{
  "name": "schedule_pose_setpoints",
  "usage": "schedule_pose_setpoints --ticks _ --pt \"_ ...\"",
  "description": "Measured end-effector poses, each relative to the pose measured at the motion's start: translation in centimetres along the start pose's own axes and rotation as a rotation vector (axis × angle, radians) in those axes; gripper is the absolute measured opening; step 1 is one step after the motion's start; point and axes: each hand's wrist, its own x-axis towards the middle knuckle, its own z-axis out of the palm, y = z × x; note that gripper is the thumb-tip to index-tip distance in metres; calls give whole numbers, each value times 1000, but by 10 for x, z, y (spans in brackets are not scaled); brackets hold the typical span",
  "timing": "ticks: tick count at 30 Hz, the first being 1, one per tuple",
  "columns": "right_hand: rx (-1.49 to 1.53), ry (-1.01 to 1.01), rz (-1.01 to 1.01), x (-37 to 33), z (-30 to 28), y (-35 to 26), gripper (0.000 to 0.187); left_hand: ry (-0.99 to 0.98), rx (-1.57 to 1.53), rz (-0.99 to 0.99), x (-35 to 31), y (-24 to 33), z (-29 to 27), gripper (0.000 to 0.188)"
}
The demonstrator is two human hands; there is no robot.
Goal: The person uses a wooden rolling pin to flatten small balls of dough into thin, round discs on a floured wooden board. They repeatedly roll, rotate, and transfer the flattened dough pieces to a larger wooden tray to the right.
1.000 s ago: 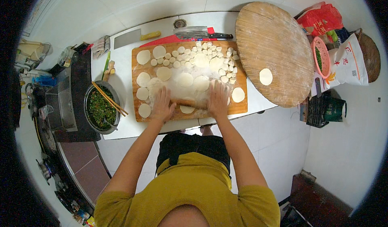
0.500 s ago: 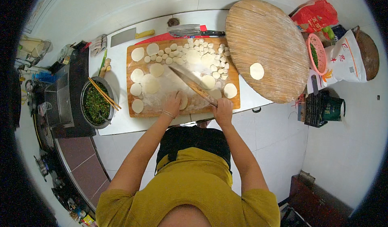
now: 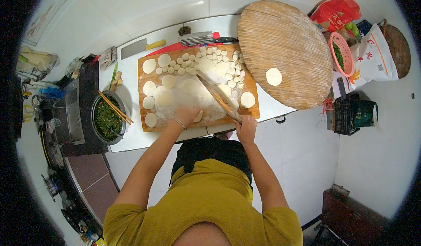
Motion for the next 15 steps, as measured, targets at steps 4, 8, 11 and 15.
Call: schedule_pose_setpoints --ticks 4,8,11,15 --pt "-13 -16 -36 1 5 -7 27 352 -551 -83 -28 3 10 21" --pt "-16 -80 -86 7 11 -19 28 607 -1016 -444 -44 -9 59 27" --pt "-79 -176 -166 15 19 -19 31 635 -887 -533 -66 -36 93 38" --pt "-167 -388 -322 20 43 -15 36 568 -265 -334 -103 -44 38 56"
